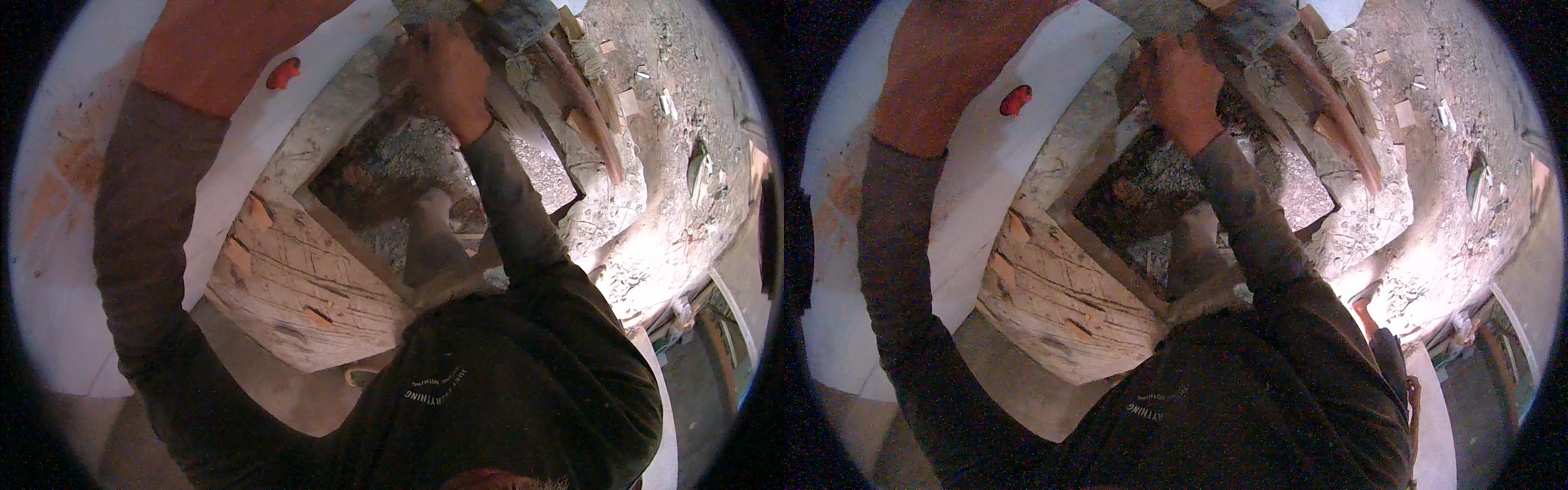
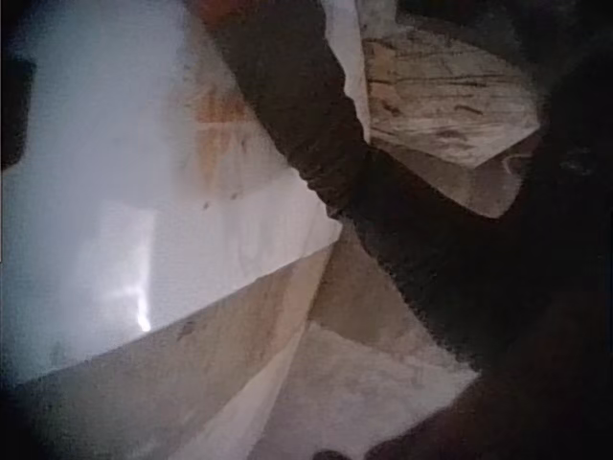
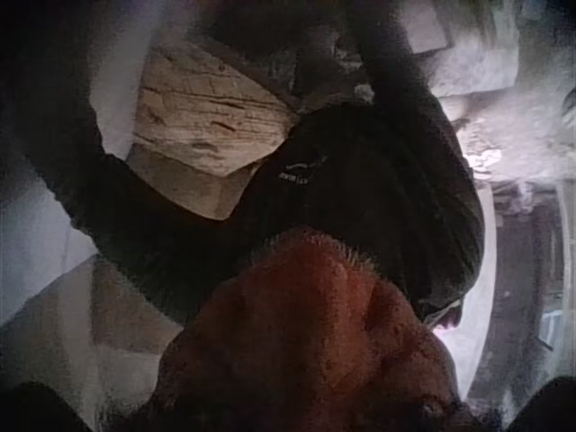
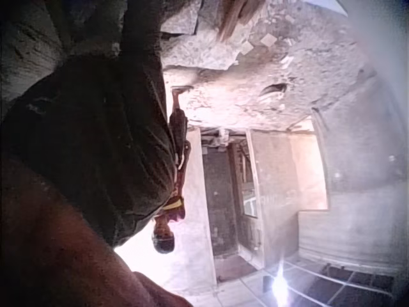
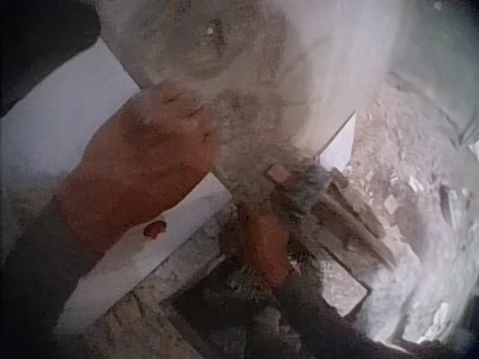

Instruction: The person applies adhesive and places tiles onto a wall, using a rubber mallet to level them and inserting spacers to maintain gaps.

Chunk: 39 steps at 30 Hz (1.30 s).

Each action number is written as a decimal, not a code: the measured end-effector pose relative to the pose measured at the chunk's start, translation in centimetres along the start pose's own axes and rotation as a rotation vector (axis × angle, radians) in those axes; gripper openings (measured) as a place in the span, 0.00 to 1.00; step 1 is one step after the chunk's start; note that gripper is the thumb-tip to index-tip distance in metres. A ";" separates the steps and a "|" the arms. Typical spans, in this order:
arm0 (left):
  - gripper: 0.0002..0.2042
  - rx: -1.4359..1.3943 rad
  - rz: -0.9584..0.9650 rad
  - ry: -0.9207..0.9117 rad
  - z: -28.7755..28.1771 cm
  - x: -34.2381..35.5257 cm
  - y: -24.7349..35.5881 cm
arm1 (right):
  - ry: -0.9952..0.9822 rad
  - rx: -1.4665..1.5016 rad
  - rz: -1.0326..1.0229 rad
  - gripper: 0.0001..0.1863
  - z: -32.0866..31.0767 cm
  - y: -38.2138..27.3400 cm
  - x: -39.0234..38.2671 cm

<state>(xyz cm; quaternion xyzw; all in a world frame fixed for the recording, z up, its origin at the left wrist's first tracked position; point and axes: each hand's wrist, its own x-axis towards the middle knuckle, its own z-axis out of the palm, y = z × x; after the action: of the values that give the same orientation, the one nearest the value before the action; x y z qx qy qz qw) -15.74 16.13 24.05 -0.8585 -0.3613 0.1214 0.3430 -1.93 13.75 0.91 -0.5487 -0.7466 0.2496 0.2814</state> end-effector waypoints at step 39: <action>0.03 -0.023 -0.032 0.576 7.0 -1.3 0.7 | -0.452 1.284 0.382 0.21 -9.1 2.9 -2.6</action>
<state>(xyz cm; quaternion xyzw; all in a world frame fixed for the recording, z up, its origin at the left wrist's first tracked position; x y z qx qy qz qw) -19.51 18.43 18.37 -0.8557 -0.2637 -0.1372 0.4235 6.98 12.64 5.09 -0.3301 -0.3827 0.7936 0.3387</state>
